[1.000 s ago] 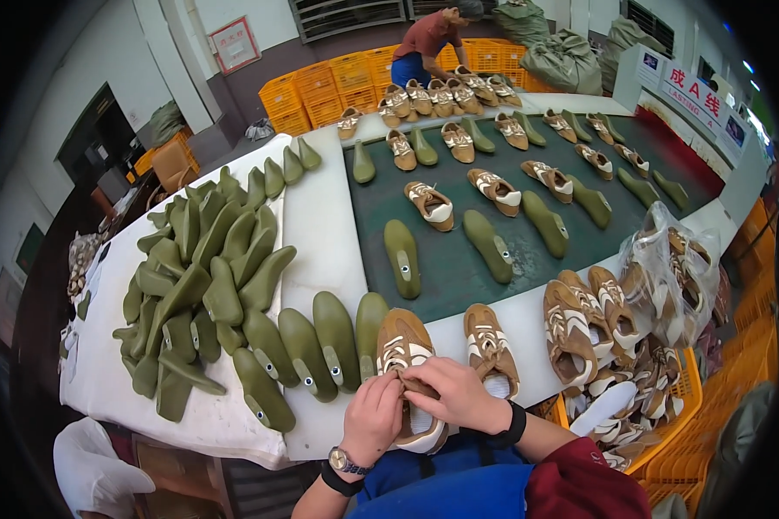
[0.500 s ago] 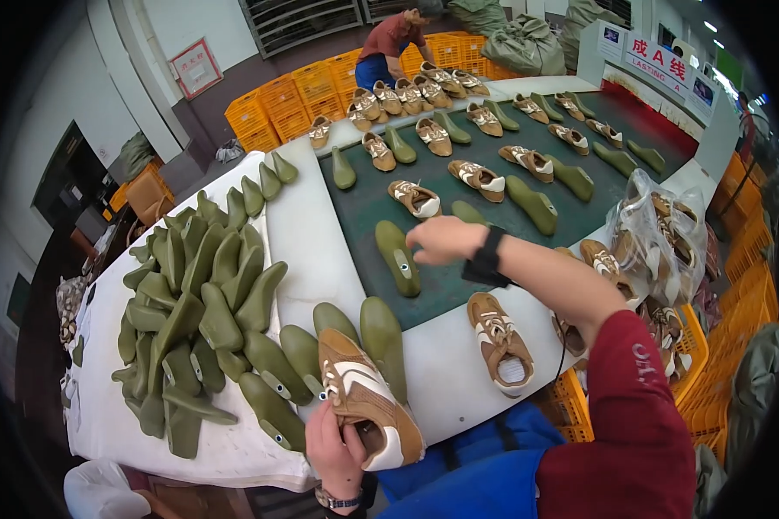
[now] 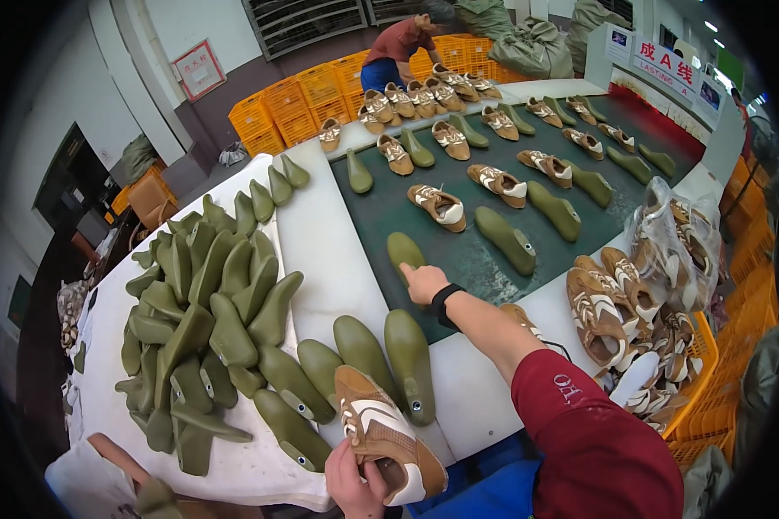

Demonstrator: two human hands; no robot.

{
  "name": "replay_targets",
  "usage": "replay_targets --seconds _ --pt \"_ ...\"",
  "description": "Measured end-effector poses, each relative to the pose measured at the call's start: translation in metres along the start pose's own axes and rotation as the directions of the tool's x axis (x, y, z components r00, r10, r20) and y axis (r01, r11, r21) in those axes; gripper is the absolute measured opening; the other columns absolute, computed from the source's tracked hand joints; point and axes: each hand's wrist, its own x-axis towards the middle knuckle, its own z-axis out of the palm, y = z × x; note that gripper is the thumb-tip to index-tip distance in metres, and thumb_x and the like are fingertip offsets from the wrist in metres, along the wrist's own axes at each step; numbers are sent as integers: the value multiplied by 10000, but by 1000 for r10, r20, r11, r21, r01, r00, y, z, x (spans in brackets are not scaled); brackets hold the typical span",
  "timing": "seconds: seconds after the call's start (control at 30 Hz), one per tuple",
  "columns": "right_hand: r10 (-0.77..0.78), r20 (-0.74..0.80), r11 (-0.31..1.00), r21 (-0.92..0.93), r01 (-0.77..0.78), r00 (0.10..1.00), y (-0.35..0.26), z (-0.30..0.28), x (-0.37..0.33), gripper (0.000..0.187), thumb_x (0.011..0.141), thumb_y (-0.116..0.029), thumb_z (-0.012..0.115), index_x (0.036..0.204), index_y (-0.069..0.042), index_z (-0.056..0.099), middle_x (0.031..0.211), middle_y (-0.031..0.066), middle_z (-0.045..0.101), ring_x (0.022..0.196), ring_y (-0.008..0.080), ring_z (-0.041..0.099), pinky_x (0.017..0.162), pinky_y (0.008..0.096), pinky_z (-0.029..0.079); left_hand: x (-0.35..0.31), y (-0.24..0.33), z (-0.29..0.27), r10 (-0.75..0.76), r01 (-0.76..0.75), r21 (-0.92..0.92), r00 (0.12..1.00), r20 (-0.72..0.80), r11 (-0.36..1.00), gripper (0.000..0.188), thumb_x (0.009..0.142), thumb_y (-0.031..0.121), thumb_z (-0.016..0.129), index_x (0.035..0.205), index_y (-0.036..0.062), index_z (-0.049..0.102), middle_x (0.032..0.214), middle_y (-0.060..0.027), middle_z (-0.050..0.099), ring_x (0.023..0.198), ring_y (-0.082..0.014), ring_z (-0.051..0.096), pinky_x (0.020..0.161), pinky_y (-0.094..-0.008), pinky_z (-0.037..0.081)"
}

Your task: Pairing shoe components and green lasts on a production line table.

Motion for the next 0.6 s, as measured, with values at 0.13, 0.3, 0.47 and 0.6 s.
replay_targets --seconds 0.13,0.3,0.47,0.6 --pt "-7 34 998 61 5 999 -1 3 -2 587 809 -177 556 1360 -97 371 925 195 660 844 347 645 756 437 511 11 9 9 66 -66 -12 998 14 998 310 796 44 568 1095 -39 565 1043 -225 589 958 -404 555 848 -429 452" --pt "-21 98 992 129 8 995 5 -15 -17 550 809 -107 521 1344 -115 395 967 184 657 893 334 641 770 427 508 14 19 14 105 -105 -41 994 4 994 297 804 44 565 1092 -27 569 1046 -215 591 959 -405 553 847 -429 450" --pt "-289 155 956 0 292 945 -10 -66 -43 380 803 -97 531 1179 -112 577 995 165 657 941 329 632 781 420 510 24 30 12 164 -164 18 986 11 986 307 759 7 568 1065 -22 577 1050 -201 599 952 -385 567 844 -419 456" --pt "-522 -141 829 149 540 841 -35 -142 -116 339 801 -158 580 1138 -114 597 967 152 647 871 319 631 711 416 513 39 31 21 240 -242 54 970 37 969 354 715 -21 582 1068 -37 558 1071 -196 581 965 -381 554 843 -439 452"
